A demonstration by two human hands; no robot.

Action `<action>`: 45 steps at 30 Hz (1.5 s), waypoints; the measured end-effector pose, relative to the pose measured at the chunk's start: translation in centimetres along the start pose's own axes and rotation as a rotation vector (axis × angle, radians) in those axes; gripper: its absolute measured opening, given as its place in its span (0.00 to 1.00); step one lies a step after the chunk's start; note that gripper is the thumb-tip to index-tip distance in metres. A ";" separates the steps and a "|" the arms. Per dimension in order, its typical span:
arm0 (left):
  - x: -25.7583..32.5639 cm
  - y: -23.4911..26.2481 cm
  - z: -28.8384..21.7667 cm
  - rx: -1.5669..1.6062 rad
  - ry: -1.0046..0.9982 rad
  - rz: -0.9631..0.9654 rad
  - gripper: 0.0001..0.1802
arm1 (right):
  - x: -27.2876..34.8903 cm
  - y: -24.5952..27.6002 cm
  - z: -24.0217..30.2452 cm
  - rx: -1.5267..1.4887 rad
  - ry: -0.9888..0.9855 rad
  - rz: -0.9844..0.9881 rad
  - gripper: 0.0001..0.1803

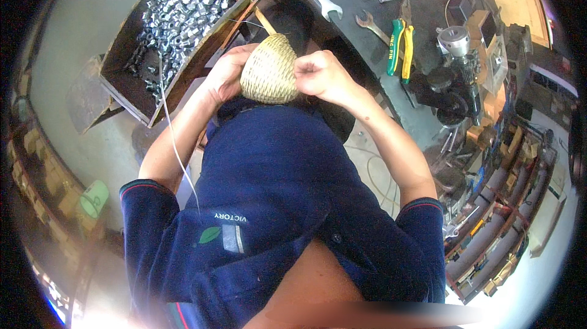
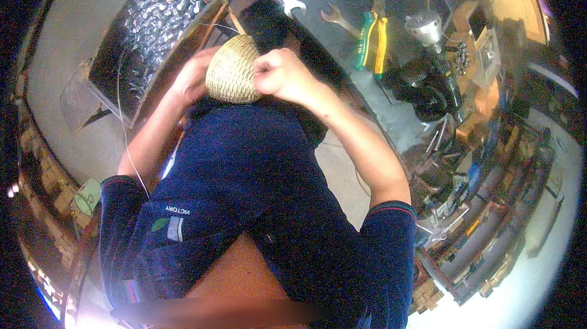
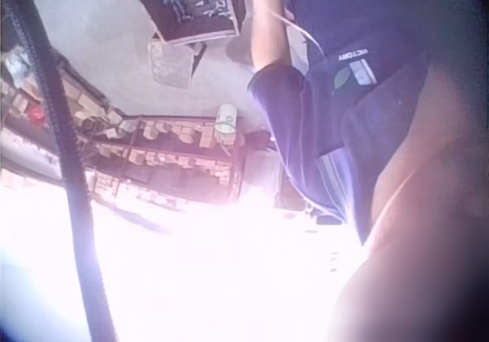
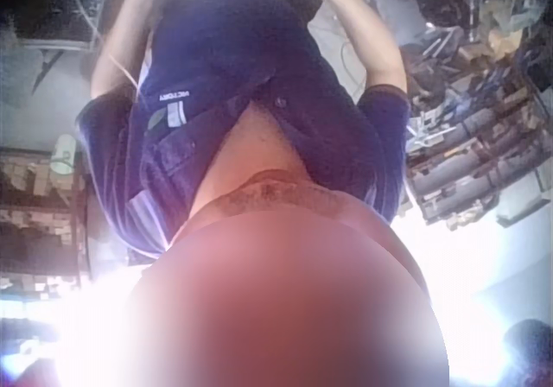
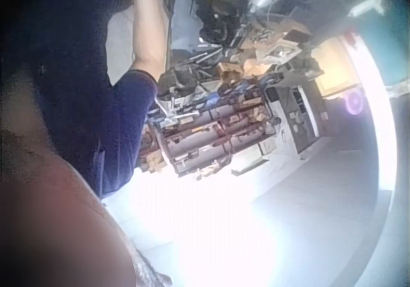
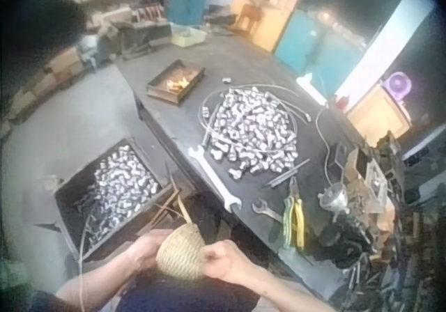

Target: The person weaves a small basket using a thin strip of material and a wire frame. They repeatedly insert the strip through the frame, pull it tight, and trim excess with pliers. The basket gradually takes shape as the weaving progresses.

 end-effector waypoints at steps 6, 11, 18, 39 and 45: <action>-2.2 1.8 0.8 -0.387 0.239 0.088 0.13 | -1.6 1.3 0.0 -0.002 -0.027 0.177 0.07; -3.1 2.1 -0.1 -0.484 0.246 0.213 0.19 | -2.4 1.1 0.0 0.011 -0.057 0.205 0.08; -4.1 1.2 -0.3 -0.464 0.207 0.270 0.18 | -2.6 1.6 1.9 0.171 0.004 0.176 0.09; -4.6 2.9 0.8 -0.925 -0.024 0.183 0.14 | 4.5 0.9 -1.5 -0.516 -0.167 -0.416 0.13; -3.7 3.0 -0.4 -0.936 -0.081 0.087 0.13 | 2.0 0.6 -0.2 -0.144 -0.201 -0.331 0.13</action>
Point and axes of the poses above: each hand's wrist, its own x-axis away from the middle knuckle, its own y-axis out of the back of the hand, z = x × y, the point moved 6 cm from there along -x, towards the middle knuckle, and after that the axes turned 11 degrees about x, right-handed, at the moved point
